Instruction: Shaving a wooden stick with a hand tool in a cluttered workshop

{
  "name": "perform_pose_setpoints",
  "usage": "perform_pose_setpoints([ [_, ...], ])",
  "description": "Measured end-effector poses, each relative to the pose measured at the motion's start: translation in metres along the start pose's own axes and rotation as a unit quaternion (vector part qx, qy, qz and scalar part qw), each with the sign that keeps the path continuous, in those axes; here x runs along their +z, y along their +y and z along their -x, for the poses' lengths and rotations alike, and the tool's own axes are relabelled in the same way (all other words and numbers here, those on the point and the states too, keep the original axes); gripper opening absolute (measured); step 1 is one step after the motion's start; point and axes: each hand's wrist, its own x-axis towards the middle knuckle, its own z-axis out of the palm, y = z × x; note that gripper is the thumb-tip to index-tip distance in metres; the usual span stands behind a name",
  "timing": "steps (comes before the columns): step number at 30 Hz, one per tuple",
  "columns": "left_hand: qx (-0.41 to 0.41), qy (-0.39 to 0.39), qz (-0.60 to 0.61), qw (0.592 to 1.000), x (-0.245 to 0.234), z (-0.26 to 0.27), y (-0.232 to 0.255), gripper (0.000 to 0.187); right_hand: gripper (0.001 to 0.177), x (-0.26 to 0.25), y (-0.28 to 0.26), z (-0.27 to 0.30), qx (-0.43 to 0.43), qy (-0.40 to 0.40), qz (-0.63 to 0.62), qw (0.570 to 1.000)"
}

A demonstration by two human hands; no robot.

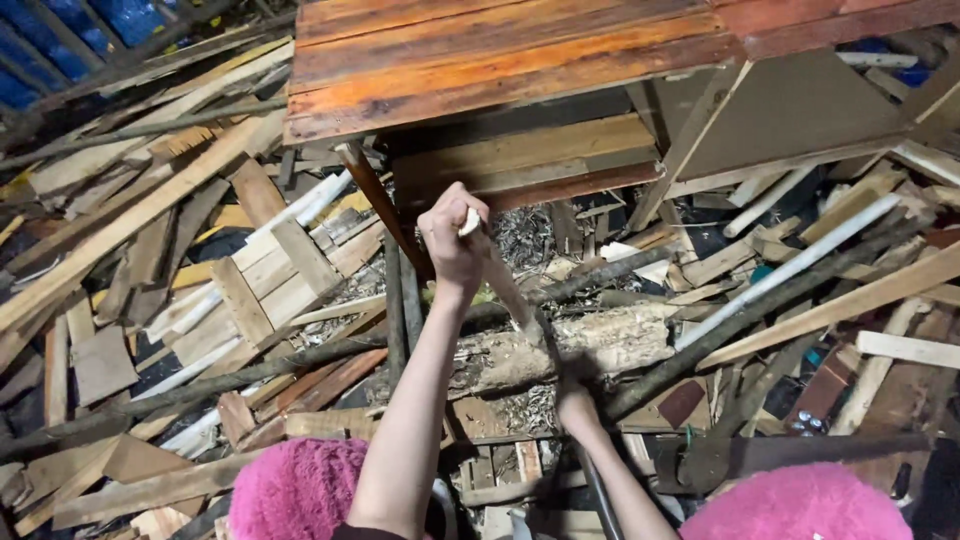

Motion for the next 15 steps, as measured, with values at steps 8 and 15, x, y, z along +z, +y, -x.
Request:
perform_pose_setpoints([
  [8,-0.08,0.005,-0.003,0.997,-0.011,0.005,-0.016,0.057,0.036,-0.071,-0.078,0.078,0.039,0.009,-0.035,0.999],
  [15,0.052,-0.029,-0.067,0.996,-0.012,-0.004,-0.007,0.047,0.032,-0.03,-0.041,0.027,-0.003,0.042,-0.01,0.999],
])
